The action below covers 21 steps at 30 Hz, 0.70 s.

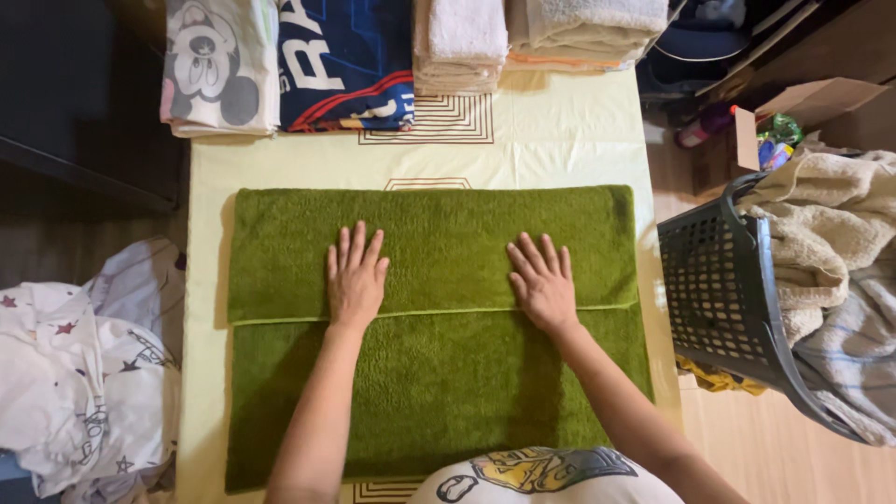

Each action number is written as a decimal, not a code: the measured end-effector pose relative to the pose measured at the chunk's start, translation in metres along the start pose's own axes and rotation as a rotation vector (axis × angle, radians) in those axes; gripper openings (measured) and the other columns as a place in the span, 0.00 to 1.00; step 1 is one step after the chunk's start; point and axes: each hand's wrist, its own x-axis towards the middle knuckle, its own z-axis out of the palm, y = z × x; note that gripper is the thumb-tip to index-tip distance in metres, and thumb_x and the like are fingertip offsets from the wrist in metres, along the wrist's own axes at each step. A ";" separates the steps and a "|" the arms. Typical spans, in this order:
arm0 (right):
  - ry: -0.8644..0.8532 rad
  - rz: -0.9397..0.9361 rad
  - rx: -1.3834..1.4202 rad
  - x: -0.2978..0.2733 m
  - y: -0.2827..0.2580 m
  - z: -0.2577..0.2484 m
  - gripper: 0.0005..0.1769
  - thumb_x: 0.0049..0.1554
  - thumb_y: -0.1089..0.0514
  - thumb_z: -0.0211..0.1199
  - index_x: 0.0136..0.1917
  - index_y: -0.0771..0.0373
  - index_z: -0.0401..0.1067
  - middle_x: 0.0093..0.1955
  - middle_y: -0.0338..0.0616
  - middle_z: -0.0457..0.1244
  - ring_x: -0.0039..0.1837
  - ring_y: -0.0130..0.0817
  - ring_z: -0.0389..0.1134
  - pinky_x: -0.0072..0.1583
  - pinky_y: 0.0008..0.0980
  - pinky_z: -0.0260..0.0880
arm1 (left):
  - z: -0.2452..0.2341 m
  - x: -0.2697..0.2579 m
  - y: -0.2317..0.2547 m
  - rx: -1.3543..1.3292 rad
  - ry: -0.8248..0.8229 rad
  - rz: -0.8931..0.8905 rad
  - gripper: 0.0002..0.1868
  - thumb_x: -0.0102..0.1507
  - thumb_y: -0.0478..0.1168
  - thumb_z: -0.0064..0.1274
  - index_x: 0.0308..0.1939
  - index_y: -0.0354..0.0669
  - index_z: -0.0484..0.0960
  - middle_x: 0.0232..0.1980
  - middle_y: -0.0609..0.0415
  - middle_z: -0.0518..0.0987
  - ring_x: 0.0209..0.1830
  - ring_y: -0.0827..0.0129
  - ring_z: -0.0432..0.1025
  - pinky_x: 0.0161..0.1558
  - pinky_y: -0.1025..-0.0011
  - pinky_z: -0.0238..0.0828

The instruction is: The person folds a white towel and a green towel on a table, smoothing and aligning edges, then stacks them with other folded towels. The person then picks up a striped towel from a laundry basket and begins to unfold it.

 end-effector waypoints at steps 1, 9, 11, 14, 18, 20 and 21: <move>-0.064 0.025 0.003 -0.003 0.005 -0.002 0.33 0.67 0.38 0.38 0.83 0.39 0.42 0.86 0.29 0.35 0.86 0.37 0.30 0.81 0.48 0.22 | 0.002 -0.006 0.002 -0.026 -0.058 -0.028 0.28 0.73 0.49 0.34 0.77 0.50 0.58 0.82 0.49 0.49 0.82 0.53 0.41 0.77 0.51 0.28; 0.005 0.199 0.177 -0.015 0.069 -0.010 0.34 0.66 0.38 0.43 0.83 0.45 0.53 0.86 0.36 0.44 0.85 0.45 0.41 0.81 0.55 0.33 | -0.011 -0.031 -0.070 0.073 -0.008 -0.377 0.36 0.73 0.61 0.24 0.82 0.55 0.47 0.85 0.54 0.36 0.84 0.59 0.30 0.78 0.54 0.23; 0.009 0.197 0.165 -0.015 0.069 -0.009 0.34 0.66 0.38 0.45 0.83 0.45 0.53 0.86 0.37 0.45 0.85 0.45 0.42 0.80 0.56 0.34 | -0.010 -0.031 -0.074 0.053 0.014 -0.368 0.36 0.72 0.61 0.25 0.82 0.54 0.48 0.85 0.53 0.37 0.84 0.58 0.30 0.78 0.53 0.23; 0.024 0.196 0.187 -0.028 0.072 -0.013 0.33 0.67 0.39 0.45 0.82 0.47 0.54 0.86 0.38 0.46 0.85 0.46 0.43 0.80 0.56 0.35 | -0.007 -0.045 -0.073 -0.029 0.083 -0.343 0.32 0.74 0.56 0.31 0.80 0.50 0.55 0.86 0.51 0.44 0.84 0.56 0.35 0.78 0.51 0.24; 0.070 0.234 0.221 -0.084 0.073 -0.029 0.32 0.68 0.40 0.45 0.81 0.51 0.56 0.85 0.41 0.47 0.85 0.49 0.42 0.80 0.56 0.35 | -0.011 -0.119 -0.086 -0.011 0.307 -0.446 0.23 0.75 0.46 0.46 0.73 0.44 0.70 0.83 0.53 0.60 0.85 0.55 0.47 0.82 0.46 0.32; 0.050 0.243 0.232 -0.126 0.068 -0.038 0.30 0.68 0.43 0.47 0.80 0.52 0.58 0.85 0.42 0.48 0.85 0.49 0.43 0.80 0.57 0.36 | -0.007 -0.167 -0.092 -0.191 0.316 -0.718 0.24 0.72 0.45 0.49 0.71 0.43 0.70 0.81 0.50 0.61 0.80 0.50 0.52 0.76 0.45 0.45; 0.032 0.222 0.217 -0.149 0.063 -0.042 0.31 0.66 0.44 0.49 0.79 0.51 0.58 0.84 0.41 0.49 0.85 0.49 0.43 0.80 0.56 0.36 | -0.005 -0.191 -0.096 -0.114 0.339 -0.754 0.25 0.72 0.47 0.50 0.70 0.41 0.71 0.79 0.46 0.63 0.78 0.46 0.54 0.72 0.45 0.51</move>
